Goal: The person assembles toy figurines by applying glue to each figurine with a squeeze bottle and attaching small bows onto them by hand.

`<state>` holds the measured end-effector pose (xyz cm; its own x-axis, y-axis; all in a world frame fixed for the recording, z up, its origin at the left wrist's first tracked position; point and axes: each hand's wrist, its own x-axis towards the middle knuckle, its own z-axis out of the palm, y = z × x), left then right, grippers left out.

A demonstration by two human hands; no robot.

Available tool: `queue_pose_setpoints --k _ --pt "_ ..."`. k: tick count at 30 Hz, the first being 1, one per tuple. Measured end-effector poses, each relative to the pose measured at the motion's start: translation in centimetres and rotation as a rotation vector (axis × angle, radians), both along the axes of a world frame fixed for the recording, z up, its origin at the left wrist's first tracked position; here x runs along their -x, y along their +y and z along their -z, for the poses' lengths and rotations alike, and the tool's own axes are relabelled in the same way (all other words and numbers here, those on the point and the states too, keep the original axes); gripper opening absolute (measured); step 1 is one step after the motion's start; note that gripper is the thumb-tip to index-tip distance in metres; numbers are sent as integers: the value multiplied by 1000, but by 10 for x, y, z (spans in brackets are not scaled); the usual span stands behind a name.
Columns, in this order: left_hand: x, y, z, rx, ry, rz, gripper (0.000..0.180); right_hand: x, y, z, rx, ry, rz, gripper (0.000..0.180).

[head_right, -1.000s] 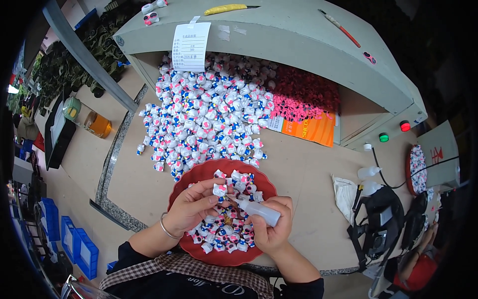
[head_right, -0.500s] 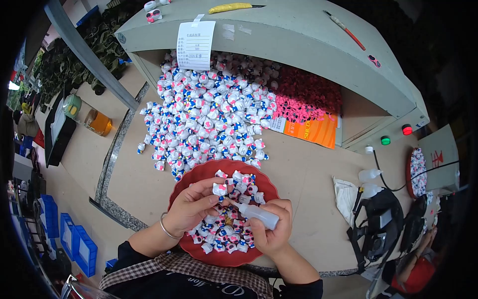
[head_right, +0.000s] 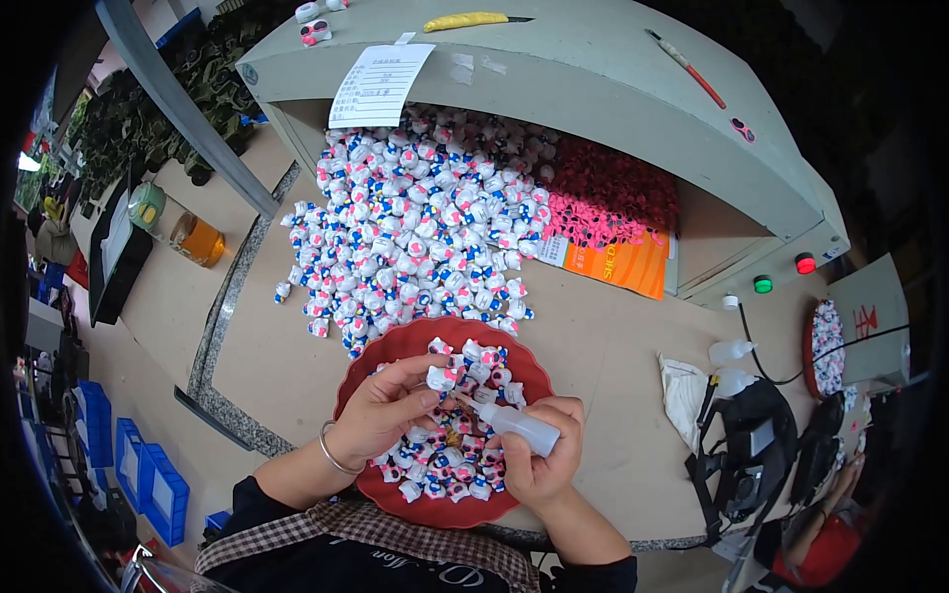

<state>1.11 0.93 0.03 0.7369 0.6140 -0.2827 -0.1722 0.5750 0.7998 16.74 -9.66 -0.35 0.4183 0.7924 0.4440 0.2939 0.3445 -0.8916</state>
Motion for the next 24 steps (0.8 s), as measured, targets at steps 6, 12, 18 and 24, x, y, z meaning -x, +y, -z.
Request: queue_pose_setpoints --k 6,12,18,24 --pt "1 -1 -1 6 16 27 41 1 1 3 -36 52 -37 25" --pt "3 1 2 -27 30 31 41 3 4 5 -36 88 -60 27" --pt "-1 -1 1 -32 30 35 41 2 4 2 -8 33 -19 27" --pt "1 -1 0 -46 50 23 41 2 2 4 -43 96 -73 27"
